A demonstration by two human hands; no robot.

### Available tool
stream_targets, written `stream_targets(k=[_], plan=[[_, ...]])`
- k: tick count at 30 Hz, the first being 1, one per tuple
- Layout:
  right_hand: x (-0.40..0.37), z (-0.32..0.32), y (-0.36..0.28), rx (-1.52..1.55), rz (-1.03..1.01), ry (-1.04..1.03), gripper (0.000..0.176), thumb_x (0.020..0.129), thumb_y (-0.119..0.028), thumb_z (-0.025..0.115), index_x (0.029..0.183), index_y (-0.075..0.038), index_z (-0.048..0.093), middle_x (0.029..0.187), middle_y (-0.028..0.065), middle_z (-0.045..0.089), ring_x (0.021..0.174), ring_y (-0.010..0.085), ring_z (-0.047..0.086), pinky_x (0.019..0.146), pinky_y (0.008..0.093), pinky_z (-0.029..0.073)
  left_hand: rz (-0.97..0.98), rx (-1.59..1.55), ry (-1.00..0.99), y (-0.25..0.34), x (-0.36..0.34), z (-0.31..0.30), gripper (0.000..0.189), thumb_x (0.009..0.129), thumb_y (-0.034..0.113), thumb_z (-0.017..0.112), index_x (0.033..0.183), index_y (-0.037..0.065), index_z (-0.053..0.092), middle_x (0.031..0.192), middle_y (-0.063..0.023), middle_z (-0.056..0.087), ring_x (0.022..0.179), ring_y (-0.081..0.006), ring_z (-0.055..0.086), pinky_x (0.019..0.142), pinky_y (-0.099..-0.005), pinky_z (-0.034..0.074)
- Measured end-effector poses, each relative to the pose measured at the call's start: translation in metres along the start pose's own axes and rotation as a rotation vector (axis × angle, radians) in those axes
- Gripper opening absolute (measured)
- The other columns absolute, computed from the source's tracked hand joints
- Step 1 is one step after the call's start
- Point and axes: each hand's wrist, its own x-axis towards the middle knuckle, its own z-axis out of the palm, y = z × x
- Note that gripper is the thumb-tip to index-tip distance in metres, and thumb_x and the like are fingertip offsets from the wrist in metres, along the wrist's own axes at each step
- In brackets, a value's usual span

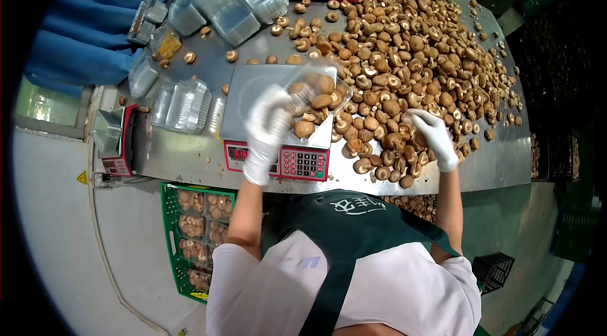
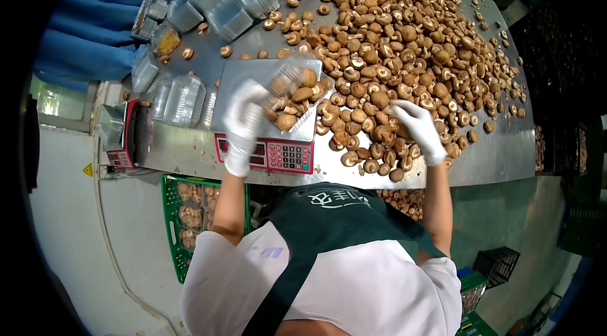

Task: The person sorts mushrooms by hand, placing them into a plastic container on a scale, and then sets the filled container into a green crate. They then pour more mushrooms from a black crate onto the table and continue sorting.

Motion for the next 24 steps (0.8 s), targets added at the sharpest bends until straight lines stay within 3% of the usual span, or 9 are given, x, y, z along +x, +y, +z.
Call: stream_targets(k=[1, 4, 8, 9, 11, 13, 14, 17, 24], plan=[[0.013, 0.015, -0.007, 0.012, -0.016, -0.059, 0.033, 0.089, -0.025, 0.06, 0.111, -0.001, 0.061, 0.067, -0.0036, 0.057, 0.043, 0.001, 0.04, 0.04, 0.0183, 0.028, 0.066, 0.159, -0.162, 0.001, -0.013, 0.01, 0.016, 0.085, 0.016, 0.06, 0.097, 0.006, 0.065, 0.114, -0.0095, 0.059, 0.112, -0.024, 0.053, 0.098, -0.0404, 0.037], [0.052, 0.059, -0.019, -0.125, -0.037, -0.154, 0.041, 0.086, -0.031, 0.063, 0.113, -0.001, 0.06, 0.073, -0.0018, 0.062, 0.049, 0.0024, 0.045, 0.045, 0.0188, 0.033, 0.376, 0.647, -0.254, -0.002, -0.045, 0.031, 0.019, 0.08, 0.015, 0.065, 0.099, 0.009, 0.066, 0.105, -0.0074, 0.063, 0.108, -0.0253, 0.055, 0.098, -0.0404, 0.038], [0.105, 0.099, -0.003, -0.368, -0.291, -0.31, 0.036, 0.086, -0.03, 0.064, 0.108, -0.001, 0.063, 0.081, 0.0013, 0.062, 0.059, 0.0044, 0.05, 0.053, 0.0204, 0.04, 0.255, 0.483, 0.009, -0.016, -0.058, 0.031, 0.019, 0.078, 0.009, 0.067, 0.097, 0.009, 0.067, 0.104, -0.0052, 0.064, 0.105, -0.0251, 0.057, 0.093, -0.0388, 0.041], [0.096, 0.103, -0.027, -0.374, -0.098, -0.356, 0.033, 0.086, -0.027, 0.066, 0.104, 0.0, 0.063, 0.083, 0.0017, 0.063, 0.071, 0.0065, 0.055, 0.065, 0.0216, 0.045, 0.216, 0.435, 0.077, -0.018, -0.061, 0.029, 0.021, 0.078, 0.008, 0.067, 0.099, 0.009, 0.066, 0.105, -0.0055, 0.064, 0.106, -0.0259, 0.057, 0.092, -0.0391, 0.042], [0.122, 0.101, 0.002, -0.211, -0.093, -0.523, 0.028, 0.087, -0.022, 0.065, 0.102, 0.001, 0.063, 0.084, 0.0015, 0.063, 0.079, 0.0078, 0.056, 0.074, 0.0227, 0.046, 0.237, 0.53, 0.209, -0.018, -0.07, 0.032, 0.037, 0.077, 0.006, 0.069, 0.112, 0.007, 0.06, 0.105, -0.0062, 0.062, 0.099, -0.0245, 0.058, 0.086, -0.0357, 0.045], [0.104, 0.107, -0.006, -0.164, -0.105, -0.561, 0.02, 0.087, -0.018, 0.065, 0.095, 0.001, 0.062, 0.084, 0.0007, 0.062, 0.079, 0.0074, 0.055, 0.074, 0.0216, 0.045, -0.315, 0.226, 0.457, -0.011, -0.078, 0.037, 0.044, 0.08, 0.005, 0.068, 0.121, 0.003, 0.053, 0.103, -0.0063, 0.061, 0.089, -0.0162, 0.058, 0.08, -0.0277, 0.048], [0.101, 0.108, -0.004, -0.135, -0.073, -0.576, 0.019, 0.087, -0.017, 0.065, 0.093, 0.0, 0.061, 0.084, 0.0004, 0.061, 0.079, 0.0074, 0.055, 0.075, 0.0215, 0.045, -0.456, 0.116, 0.438, -0.023, -0.085, 0.036, 0.05, 0.083, 0.007, 0.067, 0.127, 0.0, 0.044, 0.101, -0.0063, 0.058, 0.08, -0.0094, 0.055, 0.069, -0.0212, 0.049], [0.092, 0.112, 0.004, -0.123, -0.069, -0.608, 0.014, 0.085, -0.013, 0.065, 0.091, -0.002, 0.059, 0.084, -0.0001, 0.06, 0.078, 0.0068, 0.054, 0.074, 0.0201, 0.044, -0.855, -0.374, 0.389, -0.031, -0.089, 0.024, 0.029, 0.091, 0.016, 0.058, 0.113, -0.001, 0.049, 0.087, -0.0092, 0.061, 0.061, -0.0094, 0.057, 0.051, -0.0193, 0.049], [0.069, 0.12, 0.014, 0.039, -0.011, -0.525, 0.005, 0.083, -0.004, 0.061, 0.088, -0.002, 0.059, 0.081, 0.0022, 0.061, 0.073, 0.0097, 0.056, 0.072, 0.0209, 0.046, -0.829, -0.51, 0.461, -0.039, -0.075, 0.013, 0.013, 0.09, 0.007, 0.052, 0.101, -0.001, 0.05, 0.081, -0.014, 0.061, 0.059, -0.0145, 0.06, 0.051, -0.0225, 0.05]])
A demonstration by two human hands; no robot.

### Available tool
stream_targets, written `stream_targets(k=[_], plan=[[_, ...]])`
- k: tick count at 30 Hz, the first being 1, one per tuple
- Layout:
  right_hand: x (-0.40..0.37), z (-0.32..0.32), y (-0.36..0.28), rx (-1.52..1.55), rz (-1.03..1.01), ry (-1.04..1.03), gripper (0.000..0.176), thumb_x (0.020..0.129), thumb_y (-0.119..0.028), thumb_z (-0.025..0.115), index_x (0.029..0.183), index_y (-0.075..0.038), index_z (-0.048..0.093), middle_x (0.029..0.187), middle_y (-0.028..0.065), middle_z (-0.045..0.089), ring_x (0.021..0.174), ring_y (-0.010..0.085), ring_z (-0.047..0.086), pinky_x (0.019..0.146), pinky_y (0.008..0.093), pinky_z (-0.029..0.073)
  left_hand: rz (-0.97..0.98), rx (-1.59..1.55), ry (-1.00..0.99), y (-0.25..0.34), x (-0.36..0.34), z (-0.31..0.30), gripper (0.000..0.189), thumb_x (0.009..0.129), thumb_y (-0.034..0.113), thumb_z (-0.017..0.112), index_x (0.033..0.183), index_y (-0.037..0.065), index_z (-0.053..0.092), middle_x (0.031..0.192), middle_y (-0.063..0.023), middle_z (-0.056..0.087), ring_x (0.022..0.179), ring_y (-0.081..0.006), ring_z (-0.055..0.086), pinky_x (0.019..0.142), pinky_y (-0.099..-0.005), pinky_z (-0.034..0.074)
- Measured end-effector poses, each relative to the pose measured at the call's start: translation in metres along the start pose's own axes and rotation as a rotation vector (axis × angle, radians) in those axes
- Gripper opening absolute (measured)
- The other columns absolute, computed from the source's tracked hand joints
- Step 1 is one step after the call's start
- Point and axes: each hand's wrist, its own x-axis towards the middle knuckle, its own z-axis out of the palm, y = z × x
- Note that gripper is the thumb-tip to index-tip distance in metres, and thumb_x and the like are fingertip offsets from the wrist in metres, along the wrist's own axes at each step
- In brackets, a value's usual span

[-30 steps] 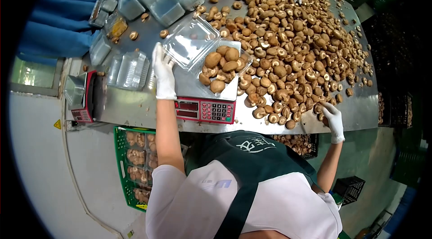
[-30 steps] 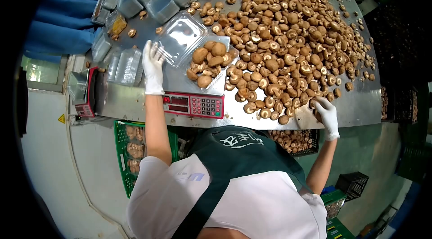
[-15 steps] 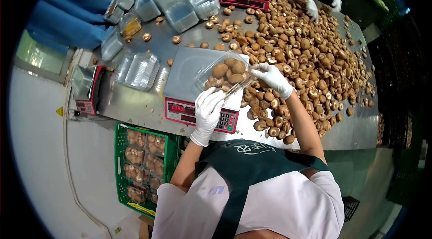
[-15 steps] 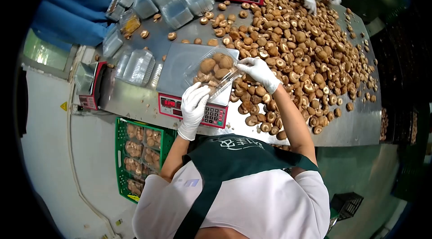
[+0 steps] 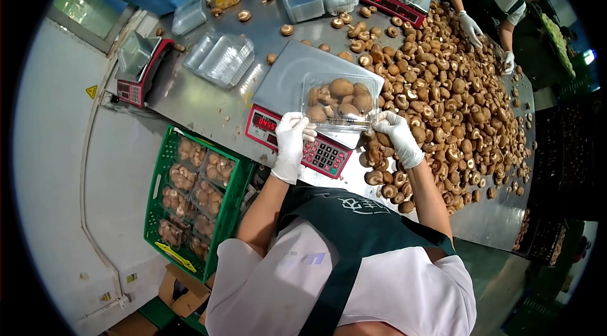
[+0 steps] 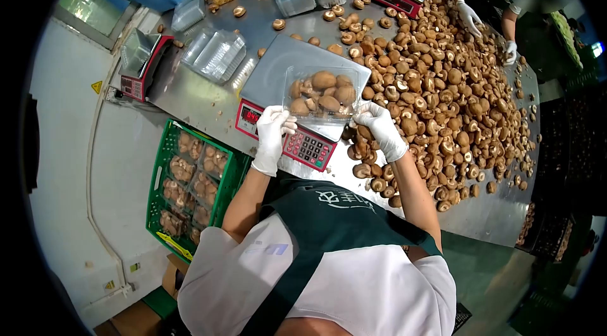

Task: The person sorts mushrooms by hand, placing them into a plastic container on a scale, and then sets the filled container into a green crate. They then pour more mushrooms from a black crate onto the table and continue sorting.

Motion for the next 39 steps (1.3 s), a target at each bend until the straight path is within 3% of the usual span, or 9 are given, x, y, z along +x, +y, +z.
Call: stream_targets(k=[5, 9, 15, 17, 19, 24, 28, 32, 39], plan=[[-0.024, -0.011, -0.001, -0.219, 0.091, -0.149, 0.016, 0.087, -0.015, 0.062, 0.092, 0.0, 0.06, 0.077, 0.0025, 0.063, 0.072, 0.0105, 0.059, 0.07, 0.0224, 0.048, -0.034, 0.004, 0.036, 0.009, -0.004, -0.027, 0.031, 0.092, 0.028, 0.056, 0.108, 0.001, 0.056, 0.091, -0.0096, 0.066, 0.065, -0.013, 0.062, 0.052, -0.0207, 0.049], [-0.028, -0.034, -0.017, -0.283, 0.034, 0.112, 0.027, 0.092, -0.029, 0.055, 0.095, -0.004, 0.063, 0.082, 0.0038, 0.067, 0.04, 0.0038, 0.037, 0.037, 0.0204, 0.026, -0.054, -0.107, 0.171, 0.001, -0.013, -0.073, 0.03, 0.094, 0.028, 0.05, 0.107, 0.003, 0.058, 0.094, -0.0078, 0.066, 0.07, -0.0103, 0.061, 0.059, -0.0218, 0.05], [0.004, -0.044, -0.032, -0.198, -0.032, 0.211, 0.031, 0.094, -0.027, 0.053, 0.113, -0.004, 0.059, 0.094, 0.0022, 0.069, 0.042, 0.0013, 0.033, 0.04, 0.0173, 0.025, -0.16, 0.055, -0.324, -0.012, -0.049, -0.067, 0.028, 0.094, 0.02, 0.048, 0.114, 0.001, 0.056, 0.1, -0.0104, 0.065, 0.083, -0.0153, 0.065, 0.071, -0.0236, 0.052], [0.016, -0.035, -0.035, -0.166, -0.047, 0.166, 0.034, 0.094, -0.027, 0.055, 0.118, -0.003, 0.057, 0.065, -0.0064, 0.053, 0.043, 0.001, 0.031, 0.04, 0.0187, 0.022, -0.299, 0.138, -0.417, -0.015, -0.059, -0.047, 0.033, 0.094, 0.022, 0.05, 0.119, 0.001, 0.054, 0.106, -0.0114, 0.064, 0.088, -0.0168, 0.065, 0.074, -0.025, 0.052], [0.022, -0.028, -0.042, -0.184, -0.031, 0.142, 0.033, 0.091, -0.026, 0.06, 0.116, -0.003, 0.059, 0.071, -0.0064, 0.055, 0.051, 0.0007, 0.041, 0.046, 0.0164, 0.031, -0.36, 0.11, -0.47, -0.016, -0.061, -0.034, 0.038, 0.094, 0.026, 0.051, 0.122, 0.001, 0.051, 0.113, -0.0118, 0.061, 0.093, -0.018, 0.064, 0.077, -0.027, 0.051], [0.026, -0.013, -0.03, -0.294, -0.101, 0.08, 0.034, 0.091, -0.025, 0.059, 0.114, -0.001, 0.059, 0.079, -0.0027, 0.06, 0.054, 0.0017, 0.046, 0.048, 0.0158, 0.034, -0.425, 0.035, -0.542, -0.015, -0.052, -0.019, 0.08, 0.086, 0.047, 0.06, 0.141, 0.003, 0.024, 0.134, -0.0171, 0.041, 0.115, -0.0264, 0.052, 0.089, -0.0386, 0.048], [-0.001, 0.028, -0.033, -0.245, 0.097, -0.077, 0.027, 0.091, -0.02, 0.059, 0.108, 0.001, 0.06, 0.073, -0.0022, 0.06, 0.049, 0.0016, 0.043, 0.042, 0.0167, 0.031, -0.328, -0.087, -0.414, 0.0, -0.047, -0.027, 0.072, 0.084, 0.047, 0.062, 0.137, 0.009, 0.031, 0.122, -0.0103, 0.051, 0.118, -0.0208, 0.049, 0.087, -0.0436, 0.049], [-0.011, 0.063, -0.005, -0.238, 0.086, -0.263, 0.026, 0.091, -0.018, 0.059, 0.105, 0.003, 0.06, 0.089, 0.0056, 0.067, 0.055, 0.0044, 0.049, 0.05, 0.0188, 0.04, -0.235, -0.38, -0.18, -0.01, -0.042, -0.067, 0.047, 0.085, 0.022, 0.06, 0.126, 0.006, 0.046, 0.11, -0.0073, 0.059, 0.092, -0.0191, 0.063, 0.082, -0.0338, 0.053], [-0.011, 0.113, 0.009, -0.317, 0.043, -0.561, 0.024, 0.092, -0.017, 0.056, 0.105, 0.003, 0.061, 0.094, 0.0085, 0.067, 0.06, 0.0078, 0.055, 0.052, 0.021, 0.045, -0.155, -0.58, 0.242, -0.039, -0.085, -0.206, 0.048, 0.083, 0.03, 0.057, 0.123, 0.005, 0.05, 0.112, -0.0094, 0.058, 0.099, -0.0224, 0.06, 0.084, -0.039, 0.05]])
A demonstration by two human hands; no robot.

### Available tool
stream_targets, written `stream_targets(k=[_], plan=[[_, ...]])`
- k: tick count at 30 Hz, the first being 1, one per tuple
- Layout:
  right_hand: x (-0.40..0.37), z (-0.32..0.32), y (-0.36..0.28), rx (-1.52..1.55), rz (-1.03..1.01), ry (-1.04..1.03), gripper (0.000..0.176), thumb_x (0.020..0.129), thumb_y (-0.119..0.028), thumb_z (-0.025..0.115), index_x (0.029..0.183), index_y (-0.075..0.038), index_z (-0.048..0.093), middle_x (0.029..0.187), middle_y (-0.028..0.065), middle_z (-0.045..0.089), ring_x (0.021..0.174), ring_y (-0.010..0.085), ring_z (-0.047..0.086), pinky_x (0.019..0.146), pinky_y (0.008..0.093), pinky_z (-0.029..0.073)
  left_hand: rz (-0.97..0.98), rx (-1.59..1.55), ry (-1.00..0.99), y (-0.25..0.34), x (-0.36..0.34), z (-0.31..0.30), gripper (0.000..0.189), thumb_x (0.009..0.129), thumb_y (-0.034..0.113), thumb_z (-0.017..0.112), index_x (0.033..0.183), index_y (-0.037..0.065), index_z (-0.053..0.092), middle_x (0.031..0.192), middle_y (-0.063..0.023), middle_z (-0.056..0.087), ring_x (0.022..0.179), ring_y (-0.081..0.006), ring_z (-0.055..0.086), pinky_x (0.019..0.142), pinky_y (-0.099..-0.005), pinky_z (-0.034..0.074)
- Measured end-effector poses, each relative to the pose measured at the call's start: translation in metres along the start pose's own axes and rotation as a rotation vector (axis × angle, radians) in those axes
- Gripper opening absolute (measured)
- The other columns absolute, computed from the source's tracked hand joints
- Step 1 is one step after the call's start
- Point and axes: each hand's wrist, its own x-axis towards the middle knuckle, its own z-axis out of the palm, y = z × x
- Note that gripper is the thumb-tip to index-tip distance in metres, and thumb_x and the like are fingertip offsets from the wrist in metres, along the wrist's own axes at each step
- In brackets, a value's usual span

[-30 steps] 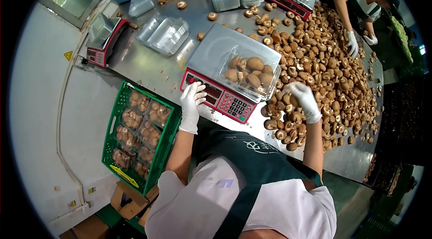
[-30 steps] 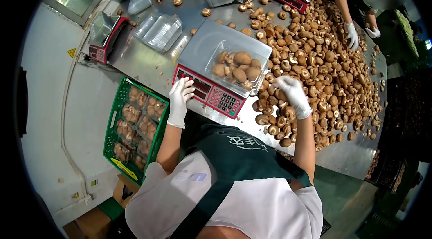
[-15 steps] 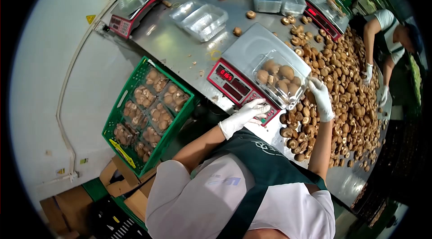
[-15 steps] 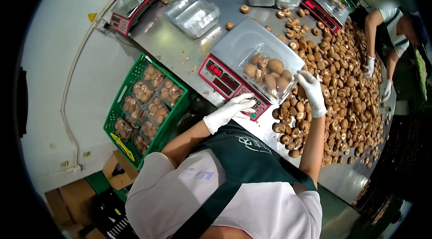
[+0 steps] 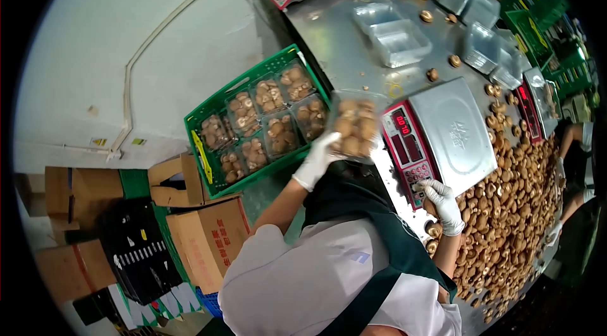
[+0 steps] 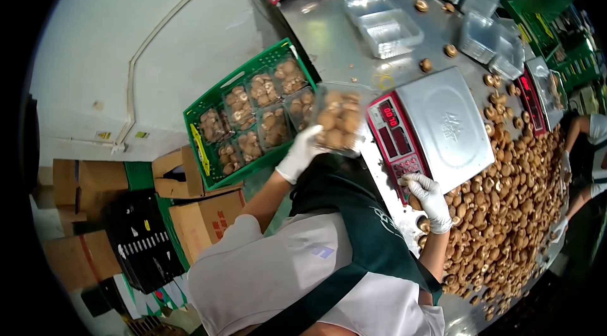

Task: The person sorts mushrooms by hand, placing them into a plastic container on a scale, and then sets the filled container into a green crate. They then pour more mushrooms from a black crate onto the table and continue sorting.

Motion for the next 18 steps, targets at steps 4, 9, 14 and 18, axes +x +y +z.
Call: stream_targets(k=[4, 9, 14, 18], plan=[[0.012, 0.02, -0.023, 0.083, 0.205, -0.092, 0.026, 0.092, -0.016, 0.056, 0.108, 0.004, 0.06, 0.095, 0.0094, 0.067, 0.077, 0.0106, 0.06, 0.067, 0.0233, 0.049, 0.232, -0.064, 0.493, 0.028, -0.032, -0.103, 0.043, 0.08, 0.037, 0.063, 0.116, 0.015, 0.054, 0.108, -0.0052, 0.058, 0.097, -0.0229, 0.059, 0.084, -0.0407, 0.049], [0.027, 0.028, -0.012, -0.035, 0.141, -0.122, 0.026, 0.091, -0.015, 0.058, 0.108, 0.004, 0.061, 0.088, 0.0062, 0.067, 0.068, 0.0075, 0.056, 0.059, 0.0212, 0.047, 0.184, -0.057, 0.87, 0.047, -0.072, -0.244, 0.048, 0.074, 0.036, 0.07, 0.115, 0.014, 0.055, 0.106, -0.0046, 0.06, 0.094, -0.0249, 0.059, 0.084, -0.0413, 0.046], [0.033, 0.043, -0.016, 0.002, 0.154, -0.144, 0.022, 0.093, -0.012, 0.055, 0.106, 0.005, 0.061, 0.072, 0.0007, 0.06, 0.046, 0.0039, 0.042, 0.043, 0.019, 0.035, -0.089, 0.8, 0.94, 0.03, -0.042, -0.347, 0.044, 0.073, 0.031, 0.069, 0.103, -0.001, 0.063, 0.106, -0.0149, 0.063, 0.1, -0.0311, 0.058, 0.084, -0.0381, 0.044], [0.024, 0.038, -0.022, 0.056, 0.215, -0.091, 0.021, 0.093, -0.012, 0.055, 0.104, 0.004, 0.062, 0.065, 0.0016, 0.057, 0.05, 0.0056, 0.047, 0.047, 0.0204, 0.038, 0.218, 0.796, 0.954, 0.026, 0.044, -0.335, 0.036, 0.074, 0.024, 0.067, 0.103, 0.002, 0.065, 0.106, -0.0183, 0.064, 0.096, -0.0291, 0.061, 0.084, -0.0348, 0.046]])
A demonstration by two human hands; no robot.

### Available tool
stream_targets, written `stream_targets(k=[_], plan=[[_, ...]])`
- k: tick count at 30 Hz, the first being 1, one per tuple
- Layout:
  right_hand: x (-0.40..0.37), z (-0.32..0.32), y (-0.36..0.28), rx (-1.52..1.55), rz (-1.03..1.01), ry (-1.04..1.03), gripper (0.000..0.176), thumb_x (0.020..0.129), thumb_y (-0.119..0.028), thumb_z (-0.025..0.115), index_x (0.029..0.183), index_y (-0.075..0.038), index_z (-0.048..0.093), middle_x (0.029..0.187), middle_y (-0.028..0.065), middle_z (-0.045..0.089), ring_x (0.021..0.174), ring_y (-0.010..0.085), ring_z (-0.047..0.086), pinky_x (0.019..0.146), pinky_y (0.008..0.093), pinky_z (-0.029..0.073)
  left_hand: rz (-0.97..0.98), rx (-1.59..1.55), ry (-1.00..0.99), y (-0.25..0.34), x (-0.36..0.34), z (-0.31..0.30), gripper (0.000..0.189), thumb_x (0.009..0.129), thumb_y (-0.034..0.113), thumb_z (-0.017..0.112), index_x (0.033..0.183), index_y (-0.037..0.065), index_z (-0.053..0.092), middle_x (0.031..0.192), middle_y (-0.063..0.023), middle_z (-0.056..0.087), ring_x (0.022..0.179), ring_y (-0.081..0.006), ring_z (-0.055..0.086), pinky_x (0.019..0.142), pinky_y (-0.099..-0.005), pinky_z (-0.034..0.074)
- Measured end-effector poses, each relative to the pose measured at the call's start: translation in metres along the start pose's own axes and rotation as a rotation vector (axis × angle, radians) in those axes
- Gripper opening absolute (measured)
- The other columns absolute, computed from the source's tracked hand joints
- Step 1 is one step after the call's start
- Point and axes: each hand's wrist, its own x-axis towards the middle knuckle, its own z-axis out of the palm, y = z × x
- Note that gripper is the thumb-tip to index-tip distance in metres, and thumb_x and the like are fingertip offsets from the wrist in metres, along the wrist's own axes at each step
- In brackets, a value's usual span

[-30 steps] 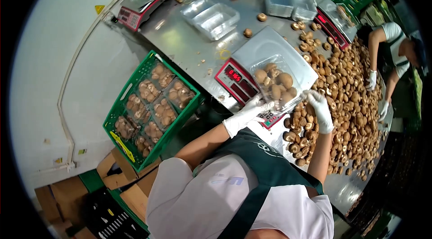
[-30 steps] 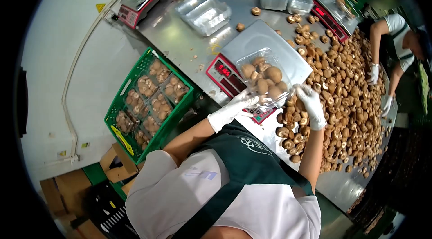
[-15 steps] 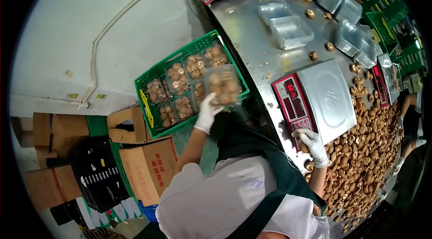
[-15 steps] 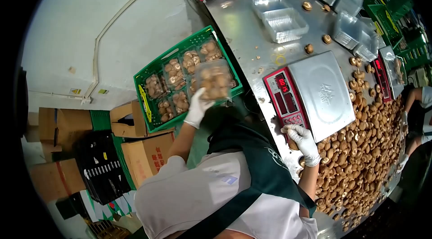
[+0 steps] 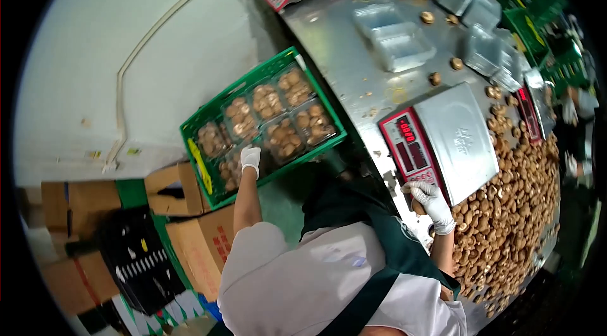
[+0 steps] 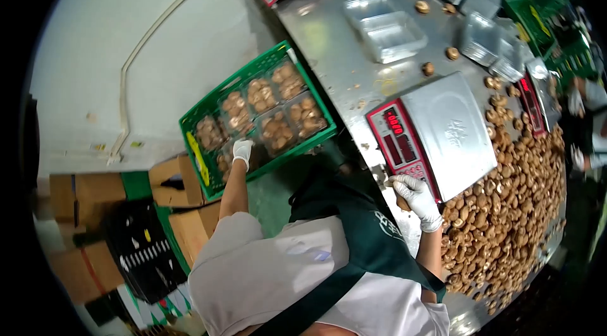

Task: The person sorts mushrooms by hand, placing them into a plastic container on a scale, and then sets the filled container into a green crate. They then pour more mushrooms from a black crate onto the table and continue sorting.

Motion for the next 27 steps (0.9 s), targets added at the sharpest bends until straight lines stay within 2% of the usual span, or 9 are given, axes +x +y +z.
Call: stream_targets(k=[3, 5, 9, 12, 16, 17, 20, 22, 27], plan=[[-0.01, -0.008, 0.01, -0.022, -0.059, 0.11, 0.023, 0.091, -0.015, 0.058, 0.104, 0.004, 0.062, 0.098, 0.0055, 0.066, 0.089, 0.0115, 0.058, 0.082, 0.0239, 0.046, 0.362, 0.271, -0.003, 0.128, -0.016, 0.074, 0.036, 0.076, 0.025, 0.067, 0.105, 0.005, 0.066, 0.103, -0.0161, 0.065, 0.093, -0.0294, 0.063, 0.086, -0.0354, 0.047], [-0.021, -0.008, 0.013, 0.032, -0.068, 0.181, 0.023, 0.091, -0.016, 0.058, 0.103, 0.003, 0.062, 0.096, 0.0061, 0.066, 0.085, 0.0116, 0.059, 0.078, 0.0237, 0.047, 0.836, 0.046, -0.064, 0.229, -0.072, 0.113, 0.028, 0.08, 0.016, 0.064, 0.106, 0.005, 0.064, 0.103, -0.0151, 0.065, 0.095, -0.028, 0.062, 0.086, -0.0339, 0.047], [-0.041, -0.008, 0.028, 0.088, -0.106, 0.297, 0.025, 0.091, -0.02, 0.058, 0.102, 0.002, 0.063, 0.094, 0.0059, 0.066, 0.084, 0.0111, 0.059, 0.076, 0.0242, 0.048, 1.216, -0.165, -0.299, 0.372, -0.158, 0.19, 0.022, 0.086, 0.013, 0.059, 0.105, 0.003, 0.064, 0.107, -0.0146, 0.063, 0.1, -0.0278, 0.06, 0.089, -0.034, 0.046], [-0.057, -0.008, 0.046, 0.029, -0.084, 0.417, 0.027, 0.092, -0.024, 0.057, 0.103, -0.001, 0.065, 0.093, 0.0042, 0.067, 0.087, 0.0117, 0.06, 0.08, 0.0252, 0.047, 1.597, -0.005, -0.354, 0.418, -0.17, 0.263, 0.039, 0.088, 0.03, 0.055, 0.114, 0.001, 0.059, 0.11, -0.0174, 0.061, 0.104, -0.0321, 0.057, 0.092, -0.0381, 0.043], [-0.083, -0.008, 0.071, -0.115, -0.09, 0.577, 0.03, 0.09, -0.029, 0.058, 0.104, -0.004, 0.066, 0.092, 0.0054, 0.068, 0.085, 0.0118, 0.06, 0.081, 0.0257, 0.047, 1.625, 0.363, -0.439, 0.437, -0.145, 0.335, 0.052, 0.084, 0.047, 0.054, 0.106, 0.0, 0.06, 0.104, -0.0189, 0.061, 0.095, -0.0358, 0.057, 0.085, -0.0406, 0.046], [-0.088, -0.008, 0.08, -0.064, -0.079, 0.63, 0.031, 0.09, -0.032, 0.058, 0.106, -0.006, 0.066, 0.092, 0.0064, 0.069, 0.083, 0.013, 0.061, 0.08, 0.0256, 0.047, 1.046, 0.044, -0.893, 0.432, -0.118, 0.352, 0.049, 0.083, 0.047, 0.056, 0.109, 0.005, 0.06, 0.106, -0.0191, 0.06, 0.095, -0.0331, 0.057, 0.079, -0.0409, 0.048], [-0.107, -0.007, 0.101, 0.051, -0.09, 0.7, 0.036, 0.09, -0.035, 0.058, 0.107, -0.005, 0.066, 0.093, 0.009, 0.069, 0.082, 0.0141, 0.062, 0.078, 0.0268, 0.048, 1.519, 0.755, -0.336, 0.459, -0.146, 0.324, 0.034, 0.076, 0.029, 0.068, 0.102, 0.007, 0.067, 0.079, -0.0156, 0.067, 0.071, -0.0284, 0.066, 0.066, -0.039, 0.05], [-0.123, -0.001, 0.096, 0.182, 0.056, 0.755, 0.036, 0.089, -0.035, 0.059, 0.106, -0.004, 0.066, 0.093, 0.0091, 0.068, 0.085, 0.0153, 0.062, 0.08, 0.0279, 0.048, 1.278, 0.558, -0.505, 0.466, -0.142, 0.31, 0.026, 0.059, 0.02, 0.082, 0.072, 0.005, 0.065, 0.07, -0.013, 0.065, 0.061, -0.0246, 0.06, 0.061, -0.0365, 0.048], [-0.127, -0.001, 0.121, 0.27, -0.088, 0.847, 0.03, 0.089, -0.028, 0.061, 0.102, -0.001, 0.066, 0.093, 0.0053, 0.068, 0.088, 0.0118, 0.061, 0.082, 0.0256, 0.047, 1.277, 0.439, -0.167, 0.505, -0.15, 0.285, 0.029, 0.068, 0.026, 0.079, 0.071, 0.003, 0.061, 0.066, -0.0079, 0.063, 0.056, -0.0225, 0.054, 0.058, -0.0367, 0.045]])
